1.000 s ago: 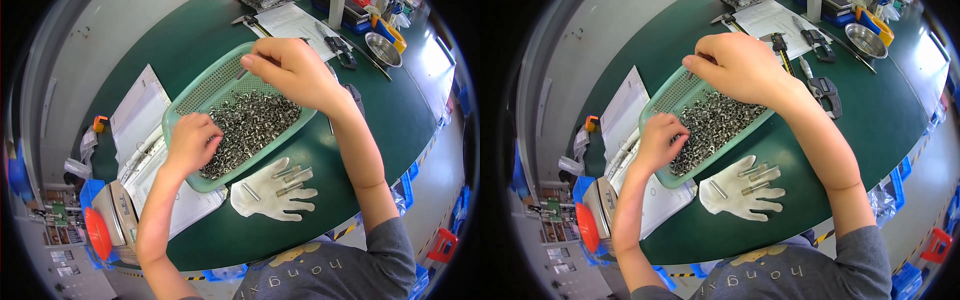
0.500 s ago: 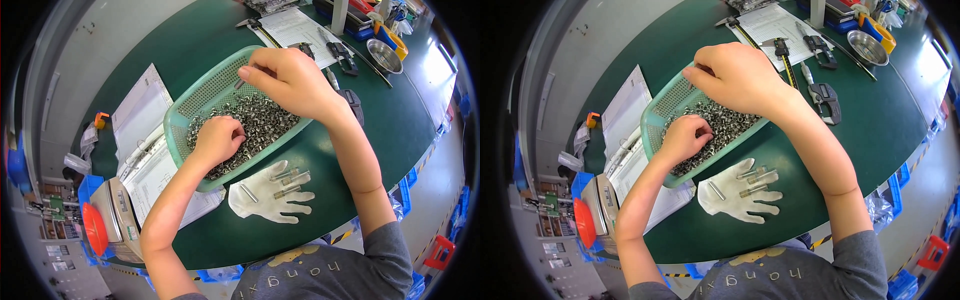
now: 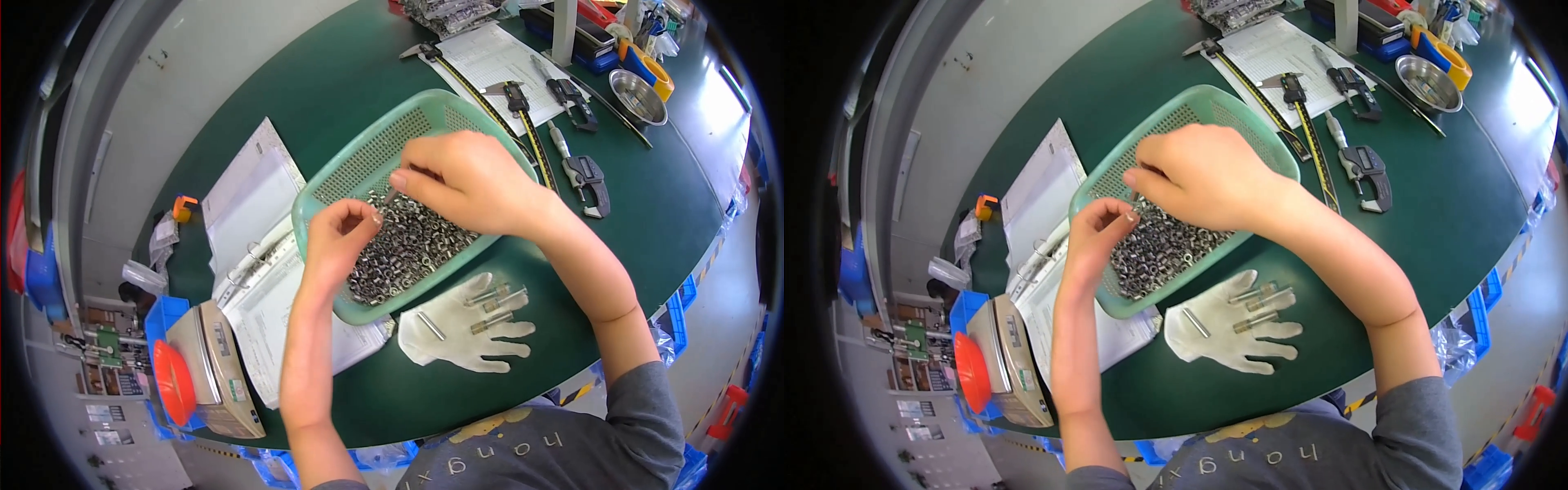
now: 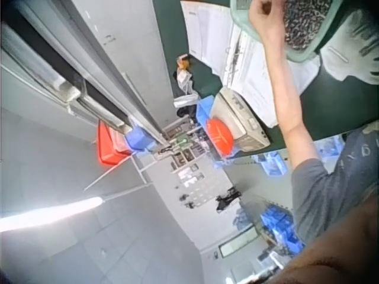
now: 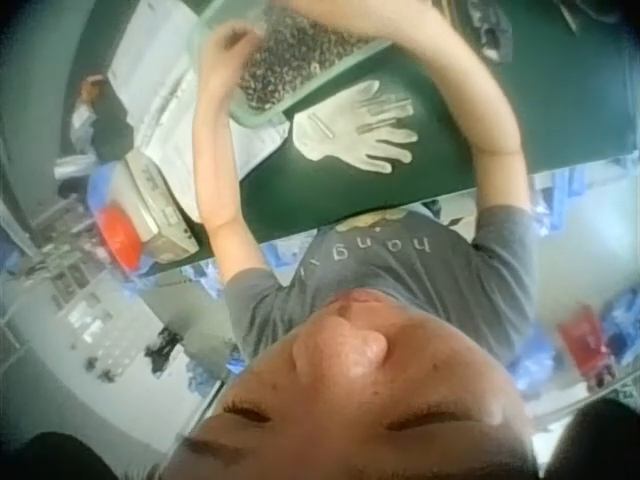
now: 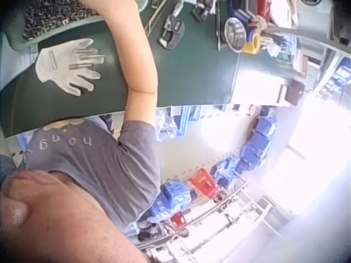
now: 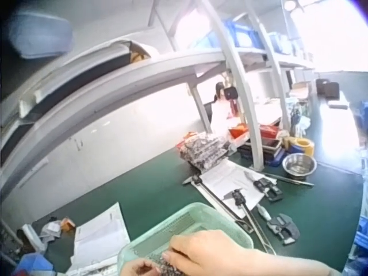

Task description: Manually inspecting small metal pins or shafts for quality control at a workbench.

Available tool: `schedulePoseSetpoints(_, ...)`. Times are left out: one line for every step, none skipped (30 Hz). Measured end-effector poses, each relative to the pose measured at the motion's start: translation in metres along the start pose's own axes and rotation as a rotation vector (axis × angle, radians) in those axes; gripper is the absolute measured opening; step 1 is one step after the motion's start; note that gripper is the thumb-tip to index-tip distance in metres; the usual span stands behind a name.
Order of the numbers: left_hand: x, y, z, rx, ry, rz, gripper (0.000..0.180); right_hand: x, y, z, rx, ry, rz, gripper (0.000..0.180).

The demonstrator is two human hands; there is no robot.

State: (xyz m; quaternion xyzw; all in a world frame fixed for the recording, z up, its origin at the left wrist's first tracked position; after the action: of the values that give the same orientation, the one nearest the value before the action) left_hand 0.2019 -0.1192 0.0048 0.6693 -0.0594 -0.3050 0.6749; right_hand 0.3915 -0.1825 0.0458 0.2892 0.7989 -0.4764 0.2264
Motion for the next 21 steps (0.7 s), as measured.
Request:
schedulePoseSetpoints(0.0,0.001,0.005,0.007,0.001,-0.003,0.004,0.005,0.0,0.0,-0.005,0.006,0.002,0.029)
schedulePoseSetpoints(0.0,0.003,0.01,0.081,0.055,0.132,0.004,0.01,-0.002,0.0,-0.019,0.014,-0.04,0.026)
schedulePoseSetpoints(0.0,0.002,0.015,0.151,0.113,0.276,0.004,0.014,-0.003,0.002,-0.034,0.012,-0.081,0.023)
schedulePoseSetpoints(0.0,-0.002,0.019,0.169,0.121,0.384,0.006,0.017,-0.004,0.002,-0.057,0.015,-0.083,0.02)
schedulePoseSetpoints(0.0,-0.005,0.021,0.17,0.128,0.394,0.006,0.021,-0.005,0.003,-0.061,0.005,-0.079,0.02)
schedulePoseSetpoints(0.0,-0.005,0.025,0.219,0.181,0.419,0.006,0.022,-0.008,0.004,-0.062,0.015,-0.109,0.019)
schedulePoseSetpoints(-0.001,-0.003,0.028,0.267,0.234,0.444,0.007,0.023,-0.011,0.004,-0.062,0.024,-0.139,0.018)
schedulePoseSetpoints(-0.002,-0.003,0.03,0.27,0.243,0.454,0.007,0.024,-0.014,0.005,-0.068,0.014,-0.133,0.018)
schedulePoseSetpoints(-0.003,-0.002,0.031,0.276,0.224,0.464,0.008,0.024,-0.016,0.006,-0.079,0.025,-0.148,0.017)
schedulePoseSetpoints(-0.003,-0.001,0.031,0.282,0.205,0.473,0.008,0.024,-0.017,0.006,-0.089,0.037,-0.162,0.016)
schedulePoseSetpoints(-0.003,0.001,0.034,0.283,0.208,0.483,0.008,0.027,-0.016,0.007,-0.09,0.03,-0.155,0.016)
schedulePoseSetpoints(-0.004,0.004,0.037,0.306,0.219,0.505,0.009,0.03,-0.014,0.008,-0.132,0.051,-0.182,0.015)
schedulePoseSetpoints(-0.004,0.005,0.039,0.328,0.229,0.528,0.011,0.032,-0.014,0.008,-0.173,0.074,-0.209,0.015)
schedulePoseSetpoints(-0.004,0.004,0.038,0.327,0.225,0.535,0.011,0.031,-0.014,0.009,-0.169,0.072,-0.202,0.015)
schedulePoseSetpoints(-0.006,0.002,0.039,0.313,0.214,0.537,0.014,0.033,-0.015,0.008,-0.119,0.025,-0.26,0.014)
schedulePoseSetpoints(-0.007,0.001,0.04,0.297,0.202,0.539,0.017,0.036,-0.015,0.008,-0.066,-0.023,-0.317,0.014)
schedulePoseSetpoints(-0.008,-0.002,0.041,0.291,0.207,0.541,0.017,0.039,-0.016,0.008,-0.065,-0.029,-0.32,0.014)
schedulePoseSetpoints(-0.007,-0.001,0.042,0.311,0.196,0.519,0.018,0.04,-0.015,0.009,-0.049,-0.036,-0.321,0.014)
schedulePoseSetpoints(-0.006,-0.002,0.042,0.33,0.184,0.498,0.02,0.041,-0.013,0.01,-0.033,-0.043,-0.322,0.013)
schedulePoseSetpoints(-0.005,-0.002,0.042,0.324,0.185,0.503,0.02,0.043,-0.012,0.01,-0.028,-0.049,-0.321,0.013)
schedulePoseSetpoints(-0.005,-0.001,0.041,0.314,0.184,0.492,0.019,0.045,-0.011,0.011,-0.024,0.005,-0.346,0.015)
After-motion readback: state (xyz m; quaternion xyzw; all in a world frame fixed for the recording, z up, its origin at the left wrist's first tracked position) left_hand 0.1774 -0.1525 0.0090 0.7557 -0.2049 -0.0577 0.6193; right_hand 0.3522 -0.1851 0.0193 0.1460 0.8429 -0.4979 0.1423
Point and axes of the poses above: each hand's wrist, its own z-axis away from the middle knuckle, its own x-axis out of the palm, y = z × x, the point moved 2 cm from there along -z, towards the middle knuckle, and after that the axes turned 1 degree about x, right-handed, at the moved point
